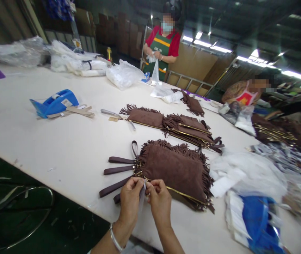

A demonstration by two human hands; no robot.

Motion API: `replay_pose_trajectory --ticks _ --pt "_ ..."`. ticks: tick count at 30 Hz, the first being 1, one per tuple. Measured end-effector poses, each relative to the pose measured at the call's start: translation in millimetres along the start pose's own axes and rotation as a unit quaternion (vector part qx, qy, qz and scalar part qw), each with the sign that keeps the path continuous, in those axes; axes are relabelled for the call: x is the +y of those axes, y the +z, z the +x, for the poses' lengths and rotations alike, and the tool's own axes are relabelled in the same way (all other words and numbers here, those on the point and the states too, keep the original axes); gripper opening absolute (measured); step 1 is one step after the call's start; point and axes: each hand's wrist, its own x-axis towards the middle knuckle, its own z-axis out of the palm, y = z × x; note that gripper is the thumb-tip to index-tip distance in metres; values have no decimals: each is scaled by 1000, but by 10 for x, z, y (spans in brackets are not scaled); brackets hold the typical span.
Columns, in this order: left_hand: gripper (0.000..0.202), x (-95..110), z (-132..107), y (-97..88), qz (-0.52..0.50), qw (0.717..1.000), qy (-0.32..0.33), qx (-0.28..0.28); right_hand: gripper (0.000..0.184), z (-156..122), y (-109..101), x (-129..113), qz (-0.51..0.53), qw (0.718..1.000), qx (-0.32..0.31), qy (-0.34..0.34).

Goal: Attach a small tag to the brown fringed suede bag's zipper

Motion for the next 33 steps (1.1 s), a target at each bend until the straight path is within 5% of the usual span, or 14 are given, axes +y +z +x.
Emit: replay_pose_trajectory --ticks 12,22,28,33 --pt "23 -58 -36 -13 67 995 68 34 36 -133 88 64 53 998 -12 -27" --pt "28 98 -66 18 -129 988 -89 -7 37 -100 60 91 140 990 -26 3" --pt "27 167 16 -75 -132 977 -157 -65 37 -86 40 131 157 986 -49 -3" --pt "26 200 42 -37 -163 972 -157 -60 36 -75 26 174 157 986 -57 -8"
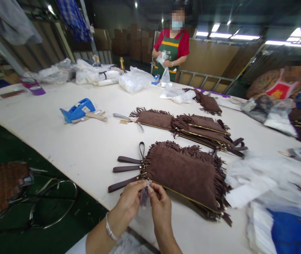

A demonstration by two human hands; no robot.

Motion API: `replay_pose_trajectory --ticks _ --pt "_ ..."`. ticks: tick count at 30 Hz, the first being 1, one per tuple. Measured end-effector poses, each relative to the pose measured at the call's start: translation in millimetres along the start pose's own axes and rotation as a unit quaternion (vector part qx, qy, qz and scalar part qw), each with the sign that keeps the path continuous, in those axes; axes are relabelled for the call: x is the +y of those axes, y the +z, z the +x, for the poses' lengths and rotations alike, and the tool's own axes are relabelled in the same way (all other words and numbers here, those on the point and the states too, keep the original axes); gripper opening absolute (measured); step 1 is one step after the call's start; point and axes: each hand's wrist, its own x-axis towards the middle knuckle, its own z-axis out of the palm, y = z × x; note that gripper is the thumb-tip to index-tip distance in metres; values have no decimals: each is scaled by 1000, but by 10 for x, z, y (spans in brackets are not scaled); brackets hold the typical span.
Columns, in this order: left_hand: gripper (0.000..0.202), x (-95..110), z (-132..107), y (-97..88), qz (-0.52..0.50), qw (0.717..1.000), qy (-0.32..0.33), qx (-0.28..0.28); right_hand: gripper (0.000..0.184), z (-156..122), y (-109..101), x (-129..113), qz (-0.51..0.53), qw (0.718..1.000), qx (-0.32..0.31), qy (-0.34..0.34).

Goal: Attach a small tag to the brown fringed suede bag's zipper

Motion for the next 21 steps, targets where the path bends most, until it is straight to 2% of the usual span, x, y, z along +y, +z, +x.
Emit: replay_pose_trajectory --ticks 5,9,12,15,18,21 --pt "22 20 -8 47 -36 999 -2 0 35 -12 -20 -17 8 1000 -12 -3" --pt "19 28 -15 54 -45 997 -56 8 35 -19 -33 -12 -6 1000 -7 -16" --pt "13 32 -18 55 -49 994 -96 8 33 -17 -45 17 -29 999 -2 -41" --pt "13 34 -12 36 -51 992 -117 2 31 -32 -71 53 -83 992 -2 -98" --pt "13 35 5 -14 -33 987 -157 -9 32 -68 -113 95 -205 960 6 -192" --pt "15 28 35 -78 1 984 -178 -16 35 -99 -160 134 -392 881 24 -264"
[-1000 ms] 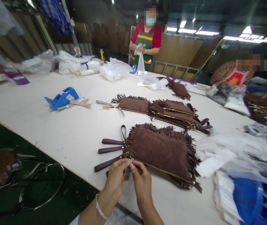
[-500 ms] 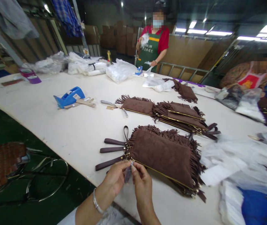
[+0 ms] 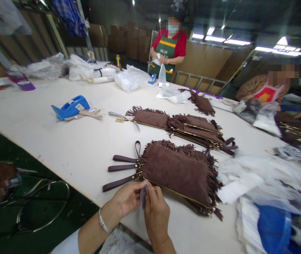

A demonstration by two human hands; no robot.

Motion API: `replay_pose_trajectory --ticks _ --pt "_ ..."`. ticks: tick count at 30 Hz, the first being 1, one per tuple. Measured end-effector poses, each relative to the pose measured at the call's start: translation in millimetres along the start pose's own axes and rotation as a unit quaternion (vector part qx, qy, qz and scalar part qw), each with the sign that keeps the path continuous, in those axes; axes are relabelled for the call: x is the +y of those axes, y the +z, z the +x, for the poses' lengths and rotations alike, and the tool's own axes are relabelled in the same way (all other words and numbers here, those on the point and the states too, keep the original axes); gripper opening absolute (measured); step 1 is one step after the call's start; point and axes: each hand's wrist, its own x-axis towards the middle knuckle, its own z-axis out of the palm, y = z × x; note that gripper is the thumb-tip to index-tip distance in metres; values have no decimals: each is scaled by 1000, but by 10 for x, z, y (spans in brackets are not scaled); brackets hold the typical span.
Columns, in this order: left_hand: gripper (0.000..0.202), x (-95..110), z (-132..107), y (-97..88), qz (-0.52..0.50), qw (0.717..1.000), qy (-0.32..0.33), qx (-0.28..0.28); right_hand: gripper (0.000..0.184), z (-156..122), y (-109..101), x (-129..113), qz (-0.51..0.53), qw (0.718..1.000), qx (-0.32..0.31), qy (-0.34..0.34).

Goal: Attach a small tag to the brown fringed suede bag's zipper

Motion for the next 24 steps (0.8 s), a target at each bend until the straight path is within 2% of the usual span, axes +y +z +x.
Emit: replay_pose_trajectory --ticks 2,4,7,10,13,15,18,20,24 --pt "19 -2 27 -37 19 1000 4 0 36 -21 -9 21 -101 995 -16 -24" --pt "24 -8 48 -60 37 999 17 -2 36 -36 -20 28 -117 993 -29 -18" --pt "25 -33 47 -62 67 996 57 0 35 -70 -41 28 -3 999 -32 20" --pt "26 -68 12 -35 92 990 108 11 35 -120 -77 52 128 989 -5 77" --pt "26 -106 -11 3 135 977 162 27 39 -143 -129 93 191 968 3 162" --pt "25 -134 5 19 161 966 197 34 38 -128 -155 98 203 961 -17 188" --pt "25 -179 65 7 187 952 240 40 31 -88 -142 37 192 969 -33 151" --pt "25 -206 94 -25 198 946 255 31 28 -85 -93 -47 165 980 -11 110" --pt "34 -206 123 -94 215 948 231 29 30 -113 14 -206 106 991 49 62"
